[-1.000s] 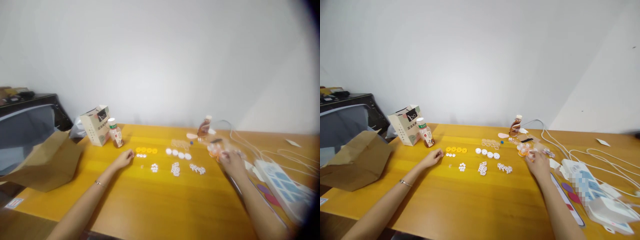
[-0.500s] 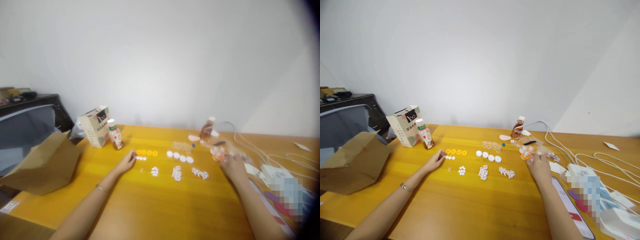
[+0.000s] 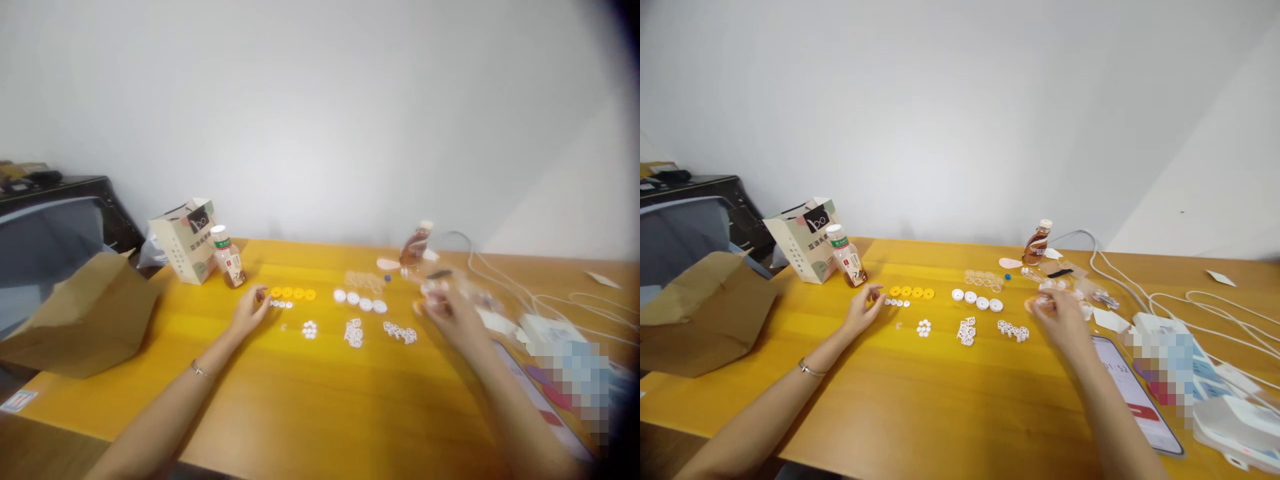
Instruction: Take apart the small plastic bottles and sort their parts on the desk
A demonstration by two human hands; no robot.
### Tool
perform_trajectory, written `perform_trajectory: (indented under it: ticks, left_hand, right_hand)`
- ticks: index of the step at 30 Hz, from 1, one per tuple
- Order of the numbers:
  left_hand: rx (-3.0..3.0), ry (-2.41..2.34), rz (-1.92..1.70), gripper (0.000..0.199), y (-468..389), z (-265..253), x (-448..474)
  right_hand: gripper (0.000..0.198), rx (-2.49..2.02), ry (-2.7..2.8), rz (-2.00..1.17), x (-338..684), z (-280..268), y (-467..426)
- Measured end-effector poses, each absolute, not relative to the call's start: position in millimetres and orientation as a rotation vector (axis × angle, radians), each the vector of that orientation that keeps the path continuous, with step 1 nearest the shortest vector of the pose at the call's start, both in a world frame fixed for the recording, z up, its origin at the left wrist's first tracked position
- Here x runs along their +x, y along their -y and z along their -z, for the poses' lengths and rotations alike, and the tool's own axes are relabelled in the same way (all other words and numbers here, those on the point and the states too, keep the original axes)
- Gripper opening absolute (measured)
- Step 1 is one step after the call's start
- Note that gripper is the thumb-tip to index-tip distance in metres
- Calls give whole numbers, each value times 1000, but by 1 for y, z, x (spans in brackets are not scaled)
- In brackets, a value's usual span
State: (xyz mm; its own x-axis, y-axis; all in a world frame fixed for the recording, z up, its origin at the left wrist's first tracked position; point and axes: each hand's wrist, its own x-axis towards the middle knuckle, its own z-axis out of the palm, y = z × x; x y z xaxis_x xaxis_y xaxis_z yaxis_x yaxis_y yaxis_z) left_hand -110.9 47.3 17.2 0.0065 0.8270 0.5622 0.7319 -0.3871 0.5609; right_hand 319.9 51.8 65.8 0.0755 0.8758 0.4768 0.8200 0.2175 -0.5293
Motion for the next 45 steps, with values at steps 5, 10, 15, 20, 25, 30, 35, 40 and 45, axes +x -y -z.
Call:
perform_trajectory:
  ticks: [5, 10, 15, 20, 25, 30, 35, 40, 45]
  left_hand:
    - [2424, -1212, -1177, 17, -4, -33, -58]
    - [2539, -1010, -794, 42, 28, -26, -9]
    - [2373, -1086, -737, 25, 26, -4, 6]
    - [2261, -1107, -791, 27, 23, 1, 7]
    - [2223, -1105, -770, 20, 25, -2, 8]
    - [2242, -1032, -702, 17, 22, -7, 7]
    - [2277, -1020, -682, 19, 22, -9, 5]
    - [2292, -1037, -702, 19, 22, -5, 6]
    - [2278, -1022, -693, 20, 21, -3, 5]
  right_hand:
    - [19, -1170, 2123, -572, 231, -74, -3]
    - [12, -944, 2268, -791, 190, -55, 28]
    - [15, -1005, 2201, -865, 184, -33, 34]
    - [30, -1225, 2068, -752, 180, -14, 32]
    - [30, -1352, 2070, -734, 176, -9, 31]
    - [15, -1121, 2208, -677, 180, -14, 32]
    - [42, -1098, 2218, -442, 186, -16, 30]
    - [18, -1193, 2298, -499, 182, -16, 31]
    - [39, -1051, 2271, -400, 182, -19, 32]
